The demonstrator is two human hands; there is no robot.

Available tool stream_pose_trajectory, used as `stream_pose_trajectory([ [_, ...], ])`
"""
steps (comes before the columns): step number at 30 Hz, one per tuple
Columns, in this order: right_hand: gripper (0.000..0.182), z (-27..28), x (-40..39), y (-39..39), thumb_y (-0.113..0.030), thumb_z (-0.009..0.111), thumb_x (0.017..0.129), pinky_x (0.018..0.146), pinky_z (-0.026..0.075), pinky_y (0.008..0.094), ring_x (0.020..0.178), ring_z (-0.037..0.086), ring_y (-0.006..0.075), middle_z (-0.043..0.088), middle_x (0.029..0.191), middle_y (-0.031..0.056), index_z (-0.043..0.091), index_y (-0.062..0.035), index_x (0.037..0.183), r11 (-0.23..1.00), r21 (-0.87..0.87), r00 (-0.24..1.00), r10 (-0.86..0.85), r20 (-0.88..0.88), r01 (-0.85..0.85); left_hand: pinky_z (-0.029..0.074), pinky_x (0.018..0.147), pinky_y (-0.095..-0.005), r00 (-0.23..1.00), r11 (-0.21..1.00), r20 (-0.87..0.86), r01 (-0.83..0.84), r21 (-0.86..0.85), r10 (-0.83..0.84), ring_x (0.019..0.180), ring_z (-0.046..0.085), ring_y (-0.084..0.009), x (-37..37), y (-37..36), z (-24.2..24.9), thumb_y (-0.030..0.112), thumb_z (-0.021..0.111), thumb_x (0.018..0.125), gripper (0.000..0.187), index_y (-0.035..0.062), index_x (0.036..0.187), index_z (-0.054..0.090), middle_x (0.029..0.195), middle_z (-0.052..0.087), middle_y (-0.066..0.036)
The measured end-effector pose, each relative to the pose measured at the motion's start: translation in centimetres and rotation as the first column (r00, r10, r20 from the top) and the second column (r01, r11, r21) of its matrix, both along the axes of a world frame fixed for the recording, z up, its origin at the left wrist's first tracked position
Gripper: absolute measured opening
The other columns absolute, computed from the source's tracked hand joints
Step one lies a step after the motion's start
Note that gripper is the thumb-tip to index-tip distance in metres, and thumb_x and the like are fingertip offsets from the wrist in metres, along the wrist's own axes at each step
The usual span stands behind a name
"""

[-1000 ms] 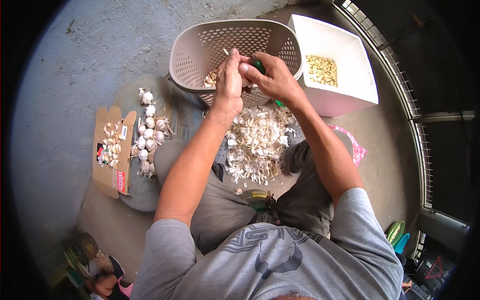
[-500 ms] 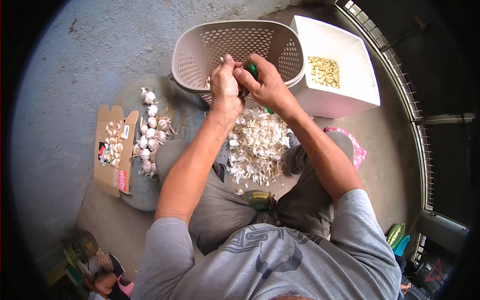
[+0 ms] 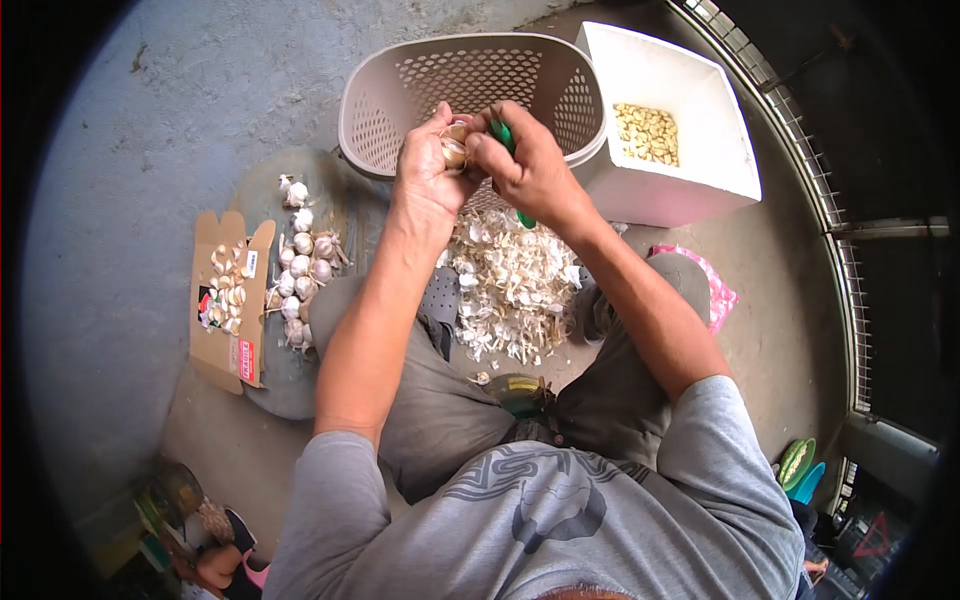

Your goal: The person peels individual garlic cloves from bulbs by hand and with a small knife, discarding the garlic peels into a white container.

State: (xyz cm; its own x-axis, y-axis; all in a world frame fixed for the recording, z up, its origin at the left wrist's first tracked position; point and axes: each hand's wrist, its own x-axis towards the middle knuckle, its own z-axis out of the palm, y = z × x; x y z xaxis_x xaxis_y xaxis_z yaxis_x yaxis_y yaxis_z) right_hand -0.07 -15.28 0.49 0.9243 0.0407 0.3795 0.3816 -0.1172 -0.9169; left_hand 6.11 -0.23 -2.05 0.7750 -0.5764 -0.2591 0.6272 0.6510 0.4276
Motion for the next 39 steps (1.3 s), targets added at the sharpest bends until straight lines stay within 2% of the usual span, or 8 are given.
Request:
stream_pose_trajectory([
  [4,0.03,2.7,-0.1,-2.1,-0.009,0.068,0.095,0.045,0.045,0.025,0.06,0.059,0.0091,0.067,0.086,0.005,0.057,0.0002,0.122,0.892,0.442,0.896,0.27,-0.352,-0.094,0.054,0.062,-0.0317,0.993,0.985,0.103,-0.077,0.152,0.062,0.077,0.07,-0.0195,-0.6,-1.1,1.9,0.036,0.058,0.103,0.031,0.0064,0.103,0.067,0.09,0.072,-0.007],
  [7,0.033,3.5,0.0,-3.3,-0.009,0.072,0.093,0.049,0.048,0.0257,0.061,0.061,0.0102,0.067,0.084,0.0053,0.058,0.0019,0.121,0.903,0.428,0.916,0.188,-0.356,-0.019,0.054,0.054,-0.0302,0.956,0.922,0.277,-0.191,0.337,0.097,0.071,0.069,-0.0152,-1.2,-2.0,2.5,0.04,0.066,0.099,0.031,0.0093,0.103,0.066,0.09,0.073,-0.005],
  [12,0.028,2.9,0.7,-4.4,-0.014,0.072,0.096,0.053,0.051,0.0245,0.064,0.062,0.0102,0.066,0.084,0.0049,0.061,0.0011,0.118,0.932,0.355,0.935,0.189,-0.301,-0.074,0.052,0.052,-0.0249,0.859,0.913,0.507,-0.259,0.316,0.068,0.069,0.067,-0.0125,-2.9,-3.2,3.4,0.023,0.073,0.096,0.021,0.0057,0.101,0.063,0.084,0.07,-0.004],
  [16,0.02,2.9,0.3,-3.2,-0.015,0.067,0.1,0.049,0.047,0.0251,0.061,0.058,0.0085,0.063,0.079,0.0039,0.061,0.0004,0.112,0.914,0.405,0.935,0.166,-0.313,-0.027,0.049,0.052,-0.0235,0.87,0.879,0.471,-0.333,0.342,0.147,0.063,0.062,-0.0096,-3.4,-3.4,3.6,0.02,0.075,0.095,0.021,0.0037,0.098,0.062,0.082,0.069,-0.005],
  [21,0.021,4.3,0.2,-4.3,-0.02,0.069,0.099,0.042,0.038,0.0233,0.052,0.051,0.0052,0.06,0.071,0.0009,0.061,-0.0029,0.108,0.985,0.162,0.943,0.107,-0.317,-0.057,0.049,0.053,-0.0219,0.781,0.819,0.612,-0.43,0.381,0.126,0.059,0.057,-0.0067,-3.2,-3.3,3.4,0.025,0.076,0.095,0.025,0.0042,0.093,0.062,0.08,0.068,-0.004],
  [25,0.025,3.5,0.6,-4.3,-0.024,0.072,0.097,0.039,0.035,0.0242,0.049,0.049,0.0048,0.058,0.067,-0.0012,0.059,-0.004,0.103,0.998,0.052,0.959,0.049,-0.279,-0.036,0.048,0.053,-0.0229,0.899,0.892,0.396,-0.325,0.315,0.188,0.061,0.058,-0.0074,-3.4,-3.5,3.0,0.025,0.075,0.095,0.025,0.004,0.093,0.062,0.082,0.069,-0.005],
  [31,0.016,3.1,0.3,-3.3,-0.019,0.064,0.1,0.039,0.036,0.0242,0.047,0.046,0.0068,0.053,0.067,-0.0003,0.057,-0.0047,0.099,0.873,0.488,0.889,0.204,-0.41,0.024,0.047,0.048,-0.0223,0.754,0.785,0.6,-0.532,0.318,0.268,0.058,0.057,-0.0066,-4.3,-4.2,3.4,0.023,0.071,0.098,0.025,0.0009,0.092,0.062,0.08,0.067,-0.005],
  [39,0.016,2.8,0.8,-3.2,-0.022,0.063,0.102,0.04,0.038,0.0234,0.05,0.047,0.0062,0.054,0.071,-0.0003,0.059,-0.0062,0.103,0.924,0.38,0.9,0.126,-0.417,0.047,0.049,0.051,-0.0228,0.83,0.82,0.503,-0.45,0.353,0.239,0.066,0.061,-0.008,-3.5,-4.2,3.4,0.018,0.067,0.099,0.018,0.0006,0.098,0.066,0.084,0.068,-0.005],
])
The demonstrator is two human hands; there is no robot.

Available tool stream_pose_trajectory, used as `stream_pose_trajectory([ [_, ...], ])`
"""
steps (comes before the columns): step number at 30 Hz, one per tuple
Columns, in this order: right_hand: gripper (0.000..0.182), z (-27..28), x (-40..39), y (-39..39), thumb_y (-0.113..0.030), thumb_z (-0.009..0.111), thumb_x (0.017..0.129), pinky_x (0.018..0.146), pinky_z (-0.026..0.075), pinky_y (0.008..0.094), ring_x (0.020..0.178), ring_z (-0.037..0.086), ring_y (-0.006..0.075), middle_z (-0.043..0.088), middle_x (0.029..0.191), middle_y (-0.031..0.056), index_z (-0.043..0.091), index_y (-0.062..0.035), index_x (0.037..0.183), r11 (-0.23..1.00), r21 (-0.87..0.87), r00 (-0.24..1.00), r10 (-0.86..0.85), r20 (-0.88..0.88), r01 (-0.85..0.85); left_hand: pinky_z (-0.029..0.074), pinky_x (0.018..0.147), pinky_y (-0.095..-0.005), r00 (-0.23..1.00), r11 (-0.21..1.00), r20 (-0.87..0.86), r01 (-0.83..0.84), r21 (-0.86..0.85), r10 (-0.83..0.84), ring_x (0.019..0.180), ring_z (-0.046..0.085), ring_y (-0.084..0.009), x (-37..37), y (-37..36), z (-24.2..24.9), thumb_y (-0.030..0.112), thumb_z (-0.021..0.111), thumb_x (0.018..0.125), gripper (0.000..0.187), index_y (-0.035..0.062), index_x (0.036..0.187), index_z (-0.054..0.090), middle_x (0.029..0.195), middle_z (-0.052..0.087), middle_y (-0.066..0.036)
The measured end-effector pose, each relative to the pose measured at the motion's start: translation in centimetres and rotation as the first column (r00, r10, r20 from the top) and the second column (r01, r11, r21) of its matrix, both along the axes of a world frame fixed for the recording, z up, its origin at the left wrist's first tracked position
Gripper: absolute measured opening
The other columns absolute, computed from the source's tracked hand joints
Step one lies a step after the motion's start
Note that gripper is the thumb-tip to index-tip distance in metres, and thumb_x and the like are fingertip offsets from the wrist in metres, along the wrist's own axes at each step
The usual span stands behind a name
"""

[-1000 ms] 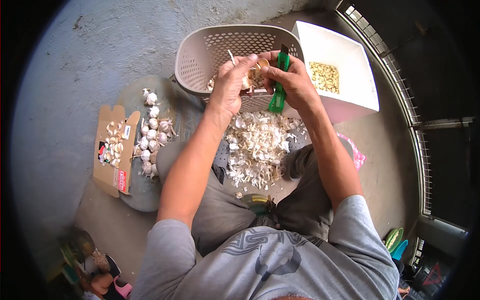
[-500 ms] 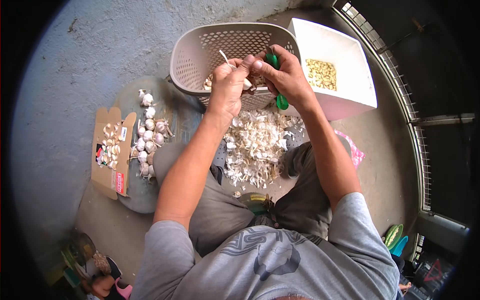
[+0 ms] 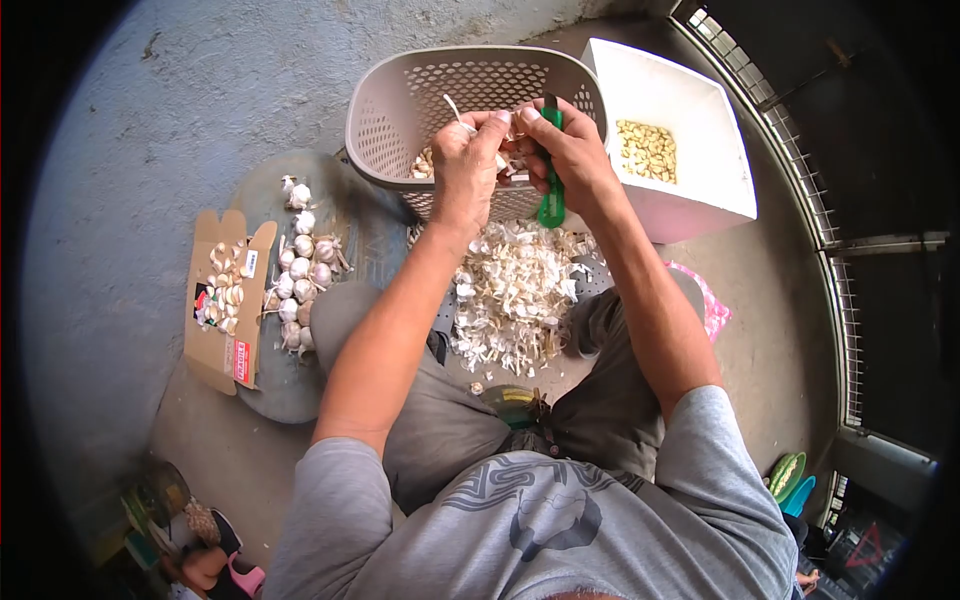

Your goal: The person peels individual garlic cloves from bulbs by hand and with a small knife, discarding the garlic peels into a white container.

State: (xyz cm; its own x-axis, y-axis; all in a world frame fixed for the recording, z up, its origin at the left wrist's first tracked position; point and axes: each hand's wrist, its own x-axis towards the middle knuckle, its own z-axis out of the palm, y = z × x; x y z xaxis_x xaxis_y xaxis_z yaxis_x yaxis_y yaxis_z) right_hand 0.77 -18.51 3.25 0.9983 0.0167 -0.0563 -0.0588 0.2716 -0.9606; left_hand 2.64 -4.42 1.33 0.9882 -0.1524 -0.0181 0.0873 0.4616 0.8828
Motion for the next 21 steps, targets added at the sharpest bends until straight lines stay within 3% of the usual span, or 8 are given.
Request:
stream_pose_trajectory([
  [3,0.02,0.3,-0.1,-1.1,-0.024,0.066,0.102,0.04,0.038,0.022,0.053,0.05,0.0053,0.061,0.08,0.0006,0.061,-0.0062,0.108,0.981,-0.189,0.996,0.061,0.068,-0.047,0.049,0.048,-0.0215,0.992,0.987,0.037,0.115,0.111,-0.119,0.065,0.06,-0.0056,0.2,0.8,0.4,0.019,0.067,0.099,0.017,0.0018,0.101,0.068,0.085,0.068,-0.002],
  [7,0.018,0.3,-0.1,-1.8,-0.023,0.065,0.102,0.039,0.038,0.0232,0.052,0.05,0.0056,0.06,0.079,0.0,0.061,-0.0056,0.107,1.0,-0.004,1.0,-0.005,0.027,0.005,0.047,0.047,-0.0198,0.98,0.942,0.115,0.119,0.314,-0.163,0.062,0.058,-0.0034,-0.2,1.2,1.0,0.017,0.066,0.098,0.017,0.0013,0.102,0.069,0.083,0.07,-0.001],
  [10,0.02,-0.4,0.6,-2.2,-0.022,0.067,0.101,0.043,0.04,0.0243,0.055,0.05,0.0061,0.061,0.079,0.0024,0.061,-0.004,0.106,0.982,-0.183,0.998,0.054,0.04,-0.046,0.043,0.049,-0.0195,0.988,0.963,0.107,0.079,0.256,-0.11,0.059,0.055,-0.003,0.0,0.9,0.1,0.013,0.065,0.096,0.014,-0.0002,0.095,0.068,0.078,0.067,-0.002],
  [13,0.023,-0.2,0.2,-0.8,-0.023,0.071,0.099,0.049,0.041,0.0246,0.059,0.05,0.0061,0.061,0.076,0.003,0.062,-0.0025,0.104,0.746,-0.633,0.939,0.03,0.341,0.207,0.042,0.051,-0.0196,0.998,0.99,0.042,0.046,0.134,-0.052,0.059,0.053,-0.003,0.4,0.6,-1.0,0.011,0.064,0.094,0.013,-0.0009,0.091,0.068,0.075,0.065,-0.001],
  [16,0.026,0.4,-0.2,-0.8,-0.021,0.072,0.096,0.071,0.052,0.0345,0.074,0.062,0.0167,0.068,0.079,0.0108,0.062,0.0022,0.102,0.669,-0.7,0.917,0.072,0.393,0.248,0.046,0.053,-0.0207,0.994,0.984,0.091,0.051,0.172,-0.068,0.061,0.058,-0.0055,0.8,1.2,-1.4,0.011,0.065,0.094,0.012,-0.0007,0.094,0.068,0.079,0.069,-0.004],
  [17,0.023,0.4,0.0,-1.2,-0.018,0.073,0.095,0.064,0.05,0.0341,0.068,0.06,0.0154,0.065,0.073,0.0089,0.062,0.0017,0.1,0.719,-0.667,0.937,0.064,0.345,0.196,0.049,0.053,-0.0211,0.988,0.976,0.127,0.06,0.211,-0.088,0.063,0.06,-0.0066,0.9,1.3,-1.4,0.01,0.065,0.094,0.012,-0.0005,0.096,0.069,0.081,0.071,-0.005],
  [20,0.021,0.3,0.7,-2.5,-0.016,0.072,0.095,0.059,0.048,0.0327,0.063,0.059,0.0144,0.064,0.071,0.0062,0.063,0.0026,0.099,0.723,-0.69,0.988,0.068,0.138,0.046,0.049,0.056,-0.0205,0.972,0.944,0.212,0.027,0.33,-0.102,0.066,0.061,-0.0057,0.5,1.0,-0.7,0.01,0.065,0.094,0.012,-0.0016,0.096,0.069,0.083,0.072,-0.006],
  [21,0.021,0.3,0.5,-2.5,-0.016,0.072,0.096,0.058,0.048,0.0322,0.062,0.059,0.014,0.064,0.071,0.0051,0.063,0.0028,0.099,0.778,-0.627,0.991,0.05,0.125,0.04,0.048,0.056,-0.0203,0.975,0.945,0.199,0.026,0.326,-0.096,0.066,0.061,-0.0053,0.6,0.8,-0.9,0.01,0.065,0.094,0.013,-0.0018,0.097,0.069,0.082,0.072,-0.006],
])
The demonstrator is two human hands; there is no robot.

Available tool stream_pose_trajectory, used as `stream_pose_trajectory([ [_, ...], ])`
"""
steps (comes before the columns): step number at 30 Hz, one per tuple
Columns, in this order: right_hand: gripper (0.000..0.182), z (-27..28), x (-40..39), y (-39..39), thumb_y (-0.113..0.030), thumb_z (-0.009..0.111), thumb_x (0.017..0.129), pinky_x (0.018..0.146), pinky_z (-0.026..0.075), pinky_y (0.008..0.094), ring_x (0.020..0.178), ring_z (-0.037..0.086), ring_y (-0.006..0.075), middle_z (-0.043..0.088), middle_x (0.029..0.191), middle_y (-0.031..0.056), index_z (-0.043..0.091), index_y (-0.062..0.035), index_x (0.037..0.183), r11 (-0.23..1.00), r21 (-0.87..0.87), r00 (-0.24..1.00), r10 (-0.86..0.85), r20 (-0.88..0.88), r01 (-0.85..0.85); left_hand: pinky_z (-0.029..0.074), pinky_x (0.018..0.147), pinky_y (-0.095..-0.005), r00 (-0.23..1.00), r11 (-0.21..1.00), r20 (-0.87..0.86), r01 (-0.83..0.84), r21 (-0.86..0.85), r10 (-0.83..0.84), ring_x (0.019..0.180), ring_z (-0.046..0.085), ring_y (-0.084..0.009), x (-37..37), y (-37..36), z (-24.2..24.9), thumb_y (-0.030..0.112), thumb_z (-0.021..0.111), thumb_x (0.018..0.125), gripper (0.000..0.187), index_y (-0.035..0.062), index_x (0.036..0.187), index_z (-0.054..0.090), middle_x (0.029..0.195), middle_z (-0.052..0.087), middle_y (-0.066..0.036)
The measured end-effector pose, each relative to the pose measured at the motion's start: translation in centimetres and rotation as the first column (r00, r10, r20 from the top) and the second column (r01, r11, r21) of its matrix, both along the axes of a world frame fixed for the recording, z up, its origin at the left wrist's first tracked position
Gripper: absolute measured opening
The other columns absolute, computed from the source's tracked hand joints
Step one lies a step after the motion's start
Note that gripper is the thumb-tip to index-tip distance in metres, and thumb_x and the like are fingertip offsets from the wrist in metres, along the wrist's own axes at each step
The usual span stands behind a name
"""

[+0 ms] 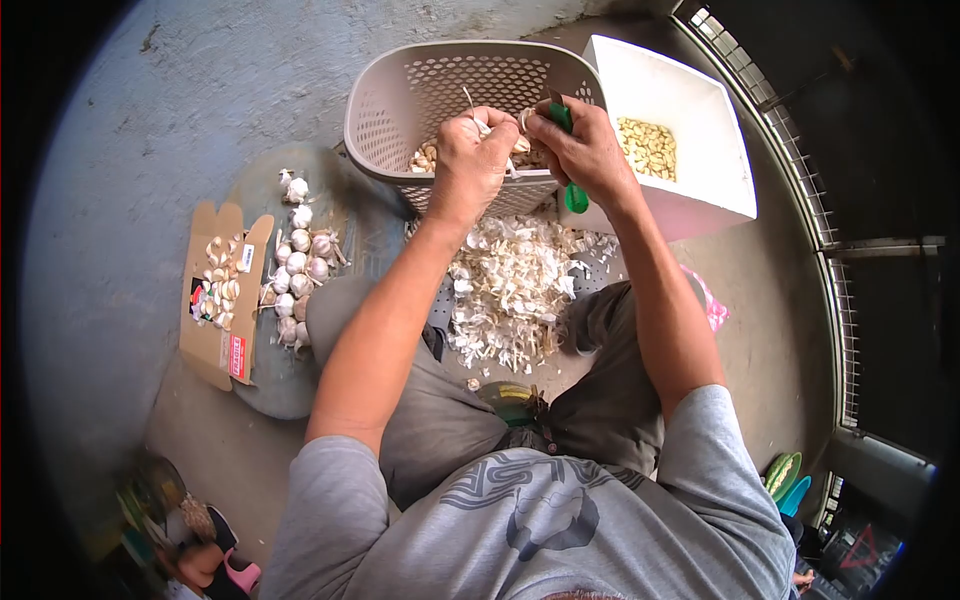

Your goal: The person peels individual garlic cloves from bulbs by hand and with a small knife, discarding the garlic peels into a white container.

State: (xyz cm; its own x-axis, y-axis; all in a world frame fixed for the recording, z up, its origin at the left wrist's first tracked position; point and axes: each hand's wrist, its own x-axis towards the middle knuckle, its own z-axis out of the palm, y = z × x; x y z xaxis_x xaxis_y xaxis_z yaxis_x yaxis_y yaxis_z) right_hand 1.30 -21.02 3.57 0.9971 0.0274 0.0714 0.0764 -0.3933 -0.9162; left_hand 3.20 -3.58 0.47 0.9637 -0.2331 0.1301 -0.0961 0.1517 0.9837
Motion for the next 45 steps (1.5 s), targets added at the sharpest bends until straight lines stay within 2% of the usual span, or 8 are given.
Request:
stream_pose_trajectory([
  [3,0.018,0.0,-0.4,0.5,-0.014,0.069,0.097,0.057,0.047,0.0306,0.06,0.057,0.0128,0.064,0.071,0.0018,0.065,0.0035,0.1,0.968,0.249,0.999,-0.005,-0.049,0.017,0.046,0.055,-0.0211,0.999,1.0,-0.031,-0.017,-0.025,0.016,0.064,0.057,-0.004,0.1,-0.4,-0.3,0.012,0.066,0.094,0.015,-0.0023,0.095,0.07,0.078,0.069,-0.003],
  [9,0.016,-0.8,0.0,1.0,-0.012,0.07,0.093,0.061,0.049,0.0355,0.062,0.058,0.0165,0.066,0.071,0.0135,0.067,0.003,0.098,0.991,-0.126,0.93,0.004,0.367,0.045,0.043,0.052,-0.0224,1.0,0.998,-0.011,-0.015,0.064,0.016,0.059,0.052,-0.003,-0.1,-0.3,0.1,0.015,0.066,0.095,0.018,-0.0028,0.092,0.069,0.071,0.064,0.001],
  [17,0.016,0.4,-0.6,0.1,-0.011,0.069,0.093,0.055,0.047,0.0351,0.06,0.058,0.0155,0.065,0.068,0.0121,0.068,0.0051,0.096,0.993,-0.12,0.988,0.025,0.155,-0.007,0.046,0.056,-0.0247,0.962,0.961,0.269,-0.112,0.253,0.042,0.06,0.056,-0.0058,-0.3,-0.2,0.6,0.011,0.066,0.093,0.013,-0.0022,0.092,0.068,0.073,0.067,-0.001],
  [21,0.018,1.5,-1.1,-0.1,-0.012,0.069,0.097,0.044,0.041,0.0272,0.053,0.056,0.0094,0.062,0.065,0.0047,0.067,0.0052,0.101,0.975,0.216,0.993,0.068,-0.098,-0.046,0.047,0.054,-0.0221,0.998,0.993,0.067,-0.021,0.117,0.013,0.059,0.057,-0.0054,-0.2,0.1,0.9,0.012,0.066,0.093,0.014,-0.0014,0.091,0.067,0.075,0.067,-0.002],
  [24,0.021,0.2,-0.9,0.7,-0.019,0.069,0.1,0.04,0.036,0.0238,0.048,0.051,0.0059,0.058,0.065,-0.001,0.068,0.0006,0.106,0.905,0.424,0.993,0.072,-0.088,-0.028,0.046,0.052,-0.0195,0.996,0.999,-0.085,0.029,-0.038,-0.032,0.059,0.058,-0.0046,0.0,0.3,0.7,0.014,0.065,0.093,0.015,-0.0006,0.092,0.067,0.077,0.068,-0.003],
  [33,0.023,0.0,-1.0,1.6,-0.026,0.067,0.102,0.041,0.036,0.0237,0.047,0.045,0.0042,0.052,0.061,-0.0029,0.066,-0.0024,0.101,0.981,0.191,0.997,0.043,-0.068,-0.029,0.049,0.055,-0.0296,0.986,0.978,0.11,-0.143,0.149,0.128,0.058,0.06,-0.0112,-0.1,0.1,0.9,0.015,0.064,0.092,0.019,-0.0028,0.085,0.066,0.068,0.066,-0.006],
  [40,0.022,-0.7,0.3,-0.2,-0.027,0.069,0.1,0.041,0.038,0.0215,0.052,0.052,0.0059,0.059,0.072,-0.0024,0.068,-0.0055,0.099,0.786,0.615,0.993,0.017,-0.12,0.06,0.051,0.057,-0.0335,0.977,0.944,0.187,-0.152,0.292,0.1,0.057,0.061,-0.0142,-0.7,0.1,2.0,0.013,0.062,0.092,0.019,-0.0032,0.085,0.067,0.064,0.065,-0.01],
  [45,0.022,-0.4,0.5,-1.0,-0.026,0.072,0.097,0.04,0.038,0.0213,0.052,0.052,0.005,0.062,0.073,-0.0008,0.068,-0.0035,0.1,0.814,0.577,0.996,-0.035,-0.08,0.075,0.051,0.056,-0.0324,0.984,0.969,0.161,-0.104,0.222,0.069,0.058,0.062,-0.0131,-0.5,-0.1,1.6,0.014,0.065,0.092,0.019,-0.003,0.085,0.067,0.067,0.068,-0.01],
])
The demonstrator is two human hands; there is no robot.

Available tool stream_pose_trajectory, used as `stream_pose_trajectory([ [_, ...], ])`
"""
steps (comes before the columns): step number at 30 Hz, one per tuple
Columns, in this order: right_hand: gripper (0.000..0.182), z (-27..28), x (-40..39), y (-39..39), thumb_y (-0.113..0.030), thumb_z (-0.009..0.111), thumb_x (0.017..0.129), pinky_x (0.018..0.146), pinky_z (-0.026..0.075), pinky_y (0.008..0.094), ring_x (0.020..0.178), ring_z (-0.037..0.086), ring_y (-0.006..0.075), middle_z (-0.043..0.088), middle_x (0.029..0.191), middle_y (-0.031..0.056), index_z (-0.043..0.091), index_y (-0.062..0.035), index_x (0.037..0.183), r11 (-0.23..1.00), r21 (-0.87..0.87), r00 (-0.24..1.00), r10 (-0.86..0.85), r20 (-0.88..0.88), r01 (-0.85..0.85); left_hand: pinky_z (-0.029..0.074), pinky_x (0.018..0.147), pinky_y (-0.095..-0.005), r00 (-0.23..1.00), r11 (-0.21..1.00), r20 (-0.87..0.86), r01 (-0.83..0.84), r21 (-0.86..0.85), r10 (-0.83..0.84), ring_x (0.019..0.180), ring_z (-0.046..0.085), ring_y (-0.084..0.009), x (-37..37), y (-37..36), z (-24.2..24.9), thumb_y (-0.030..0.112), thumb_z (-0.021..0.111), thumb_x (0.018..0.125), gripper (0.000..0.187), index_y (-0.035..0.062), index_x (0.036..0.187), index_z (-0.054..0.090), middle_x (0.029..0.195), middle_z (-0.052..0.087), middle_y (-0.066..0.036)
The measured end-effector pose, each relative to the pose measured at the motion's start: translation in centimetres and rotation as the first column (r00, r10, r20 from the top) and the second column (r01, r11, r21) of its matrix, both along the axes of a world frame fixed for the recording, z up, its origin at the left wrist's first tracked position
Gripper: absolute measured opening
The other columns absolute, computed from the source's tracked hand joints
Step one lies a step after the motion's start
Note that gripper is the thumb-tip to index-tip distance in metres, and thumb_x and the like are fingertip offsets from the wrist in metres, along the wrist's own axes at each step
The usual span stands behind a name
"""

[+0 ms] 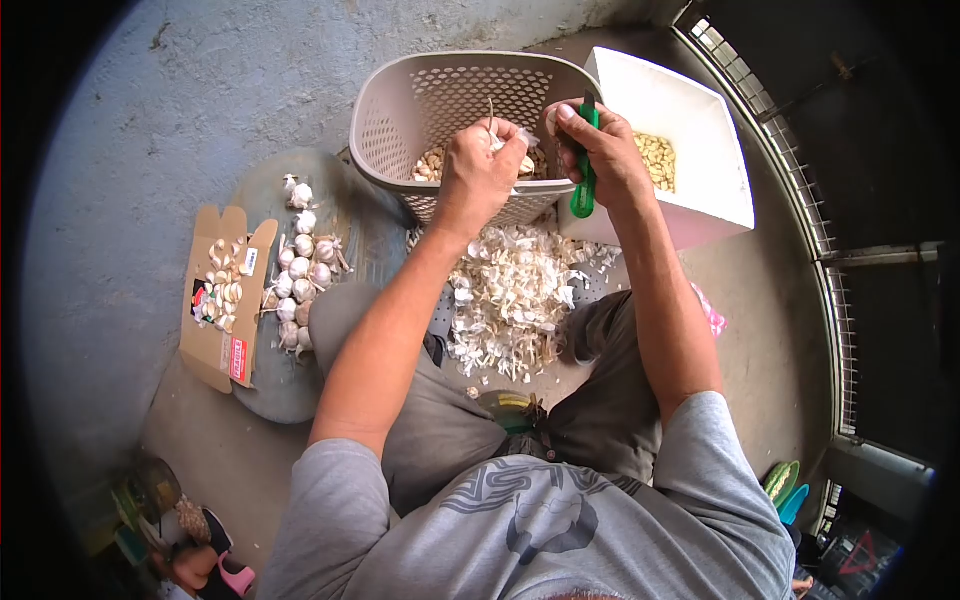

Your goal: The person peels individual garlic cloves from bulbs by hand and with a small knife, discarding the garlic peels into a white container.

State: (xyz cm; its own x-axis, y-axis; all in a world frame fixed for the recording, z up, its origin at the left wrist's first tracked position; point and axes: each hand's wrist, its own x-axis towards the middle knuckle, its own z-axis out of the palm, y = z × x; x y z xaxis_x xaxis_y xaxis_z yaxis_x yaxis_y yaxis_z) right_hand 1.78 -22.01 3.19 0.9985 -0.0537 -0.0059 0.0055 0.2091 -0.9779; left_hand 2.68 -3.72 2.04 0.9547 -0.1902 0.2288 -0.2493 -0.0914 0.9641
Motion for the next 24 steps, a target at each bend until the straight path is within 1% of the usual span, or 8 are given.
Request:
stream_pose_trajectory([
  [6,0.023,0.3,-0.3,0.3,-0.025,0.077,0.094,0.04,0.035,0.0225,0.049,0.05,0.0038,0.06,0.064,-0.002,0.07,-0.0028,0.096,0.968,-0.234,0.996,0.091,0.002,-0.088,0.048,0.051,-0.0239,0.92,0.95,-0.264,0.242,-0.195,-0.288,0.057,0.06,-0.0085,-0.2,0.5,0.1,0.016,0.069,0.09,0.017,-0.0011,0.089,0.068,0.07,0.067,-0.004],
  [11,0.024,-0.4,-0.6,0.2,-0.031,0.072,0.098,0.042,0.037,0.0212,0.05,0.05,0.0034,0.06,0.067,-0.0042,0.07,-0.0075,0.094,0.893,-0.436,0.993,0.113,-0.022,-0.111,0.045,0.054,-0.022,0.918,0.954,-0.276,0.239,-0.183,-0.283,0.061,0.058,-0.0066,0.1,0.1,-1.2,0.02,0.069,0.092,0.018,0.0015,0.095,0.069,0.074,0.066,-0.003],
  [14,0.023,-0.3,-0.6,0.0,-0.028,0.074,0.096,0.043,0.038,0.0211,0.05,0.051,0.0044,0.059,0.065,-0.0038,0.072,-0.006,0.101,0.906,-0.405,0.99,0.144,0.011,-0.127,0.044,0.043,-0.0231,0.907,0.928,-0.255,0.272,-0.254,-0.336,0.051,0.057,-0.0082,0.3,0.3,-1.8,0.022,0.072,0.087,0.024,0.0004,0.099,0.068,0.071,0.066,-0.004],
  [16,0.013,1.3,-0.8,0.0,-0.013,0.066,0.101,0.063,0.056,0.0219,0.078,0.074,0.0161,0.072,0.085,0.0084,0.067,-0.0009,0.105,0.907,-0.341,0.964,0.267,0.009,-0.248,0.044,0.043,-0.0227,0.901,0.919,-0.251,0.285,-0.273,-0.354,0.051,0.057,-0.0073,0.4,0.5,-2.0,0.023,0.071,0.09,0.023,0.0013,0.097,0.068,0.07,0.065,-0.004],
  [17,0.018,0.5,-0.5,-0.1,-0.013,0.068,0.1,0.066,0.058,0.0286,0.078,0.072,0.0154,0.073,0.089,0.0095,0.065,0.0036,0.106,0.922,-0.25,0.941,0.327,0.089,-0.297,0.045,0.043,-0.0226,0.896,0.915,-0.259,0.286,-0.286,-0.361,0.052,0.058,-0.0071,0.7,0.6,-2.1,0.024,0.071,0.09,0.023,0.0014,0.096,0.068,0.07,0.065,-0.004],
  [19,0.016,1.1,-0.9,0.2,-0.011,0.069,0.099,0.066,0.056,0.0281,0.073,0.069,0.0134,0.072,0.088,0.0081,0.066,0.0035,0.104,0.908,-0.318,0.95,0.305,0.061,-0.271,0.044,0.042,-0.0222,0.89,0.911,-0.272,0.283,-0.299,-0.366,0.051,0.058,-0.0064,0.7,0.5,-2.4,0.024,0.07,0.092,0.023,0.0015,0.095,0.067,0.07,0.066,-0.004],
  [22,0.014,1.0,-0.7,-0.1,-0.01,0.071,0.097,0.064,0.052,0.0274,0.069,0.063,0.011,0.07,0.085,0.0059,0.066,0.0024,0.101,0.815,-0.557,0.959,0.262,0.108,-0.16,0.049,0.049,-0.0263,0.922,0.942,-0.237,0.26,-0.213,-0.308,0.056,0.062,-0.0102,0.9,0.1,-2.4,0.027,0.067,0.093,0.027,0.0003,0.089,0.067,0.069,0.066,-0.005],
  [24,0.014,1.1,-0.6,-0.4,-0.01,0.073,0.095,0.063,0.05,0.0273,0.068,0.06,0.0096,0.068,0.082,0.0046,0.066,0.0016,0.099,0.703,-0.707,0.953,0.262,0.151,-0.081,0.052,0.056,-0.0292,0.985,0.981,-0.042,0.17,0.089,-0.167,0.06,0.064,-0.0131,0.1,0.0,-1.6,0.027,0.066,0.093,0.029,-0.0011,0.087,0.068,0.069,0.067,-0.006],
])
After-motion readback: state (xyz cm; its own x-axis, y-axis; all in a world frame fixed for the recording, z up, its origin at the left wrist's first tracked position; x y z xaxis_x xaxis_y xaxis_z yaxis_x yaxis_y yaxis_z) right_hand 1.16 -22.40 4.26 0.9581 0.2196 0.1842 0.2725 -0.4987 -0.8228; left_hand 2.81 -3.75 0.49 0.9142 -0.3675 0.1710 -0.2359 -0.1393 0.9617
